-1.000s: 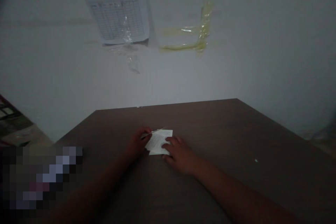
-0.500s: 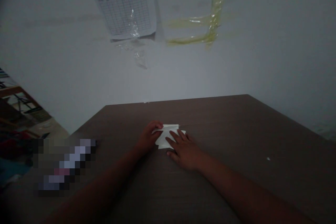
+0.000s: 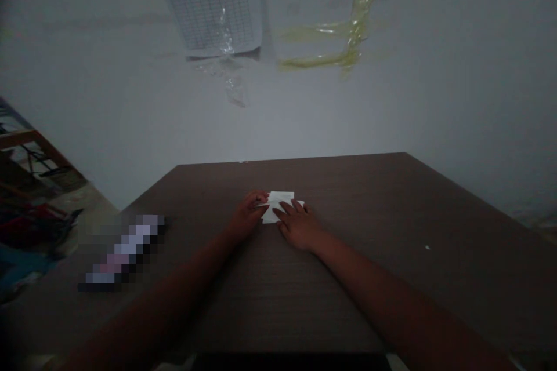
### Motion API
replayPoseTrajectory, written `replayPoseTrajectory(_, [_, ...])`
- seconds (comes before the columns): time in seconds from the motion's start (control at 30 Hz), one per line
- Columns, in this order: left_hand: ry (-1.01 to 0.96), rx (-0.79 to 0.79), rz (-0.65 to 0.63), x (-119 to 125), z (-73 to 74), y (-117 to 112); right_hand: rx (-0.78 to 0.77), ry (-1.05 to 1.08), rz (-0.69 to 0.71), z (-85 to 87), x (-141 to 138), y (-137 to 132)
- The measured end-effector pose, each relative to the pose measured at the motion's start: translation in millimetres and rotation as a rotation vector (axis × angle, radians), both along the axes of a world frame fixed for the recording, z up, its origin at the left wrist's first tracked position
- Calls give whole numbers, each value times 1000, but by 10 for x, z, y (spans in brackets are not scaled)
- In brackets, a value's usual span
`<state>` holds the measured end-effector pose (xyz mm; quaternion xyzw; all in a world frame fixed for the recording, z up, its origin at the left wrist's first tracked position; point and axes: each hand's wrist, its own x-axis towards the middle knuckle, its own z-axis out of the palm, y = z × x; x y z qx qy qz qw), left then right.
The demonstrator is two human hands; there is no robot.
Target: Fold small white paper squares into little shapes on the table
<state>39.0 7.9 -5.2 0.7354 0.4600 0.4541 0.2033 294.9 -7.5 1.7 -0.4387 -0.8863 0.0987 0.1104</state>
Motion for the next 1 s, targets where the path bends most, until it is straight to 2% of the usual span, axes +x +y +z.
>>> replayPoseTrajectory(0.13, [0, 15, -17, -12, 40, -24, -5, -12, -7, 41, -73, 86])
replayPoseTrajectory(0.27, [38, 26, -49, -47, 11, -28, -10, -3, -23, 49, -149, 173])
replayPoseTrajectory(0.43, [133, 40, -98, -133, -34, -22, 15, 47, -31, -14, -208, 302])
replayPoseTrajectory(0.57, [190, 31, -106, -211, 14, -49, 24, 102, -26, -98, -191, 375])
replayPoseTrajectory(0.77, [216, 24, -142, -233, 155, -107, 49, 238, -20, -158, -21, 320])
replayPoseTrajectory(0.93, [278, 1, -241, -253, 216, -243, 77, 342, -16, -204, 270, 81])
replayPoseTrajectory(1.0, [309, -15, -274, -285, 218, -328, 99, 416, 38, -229, 398, -25])
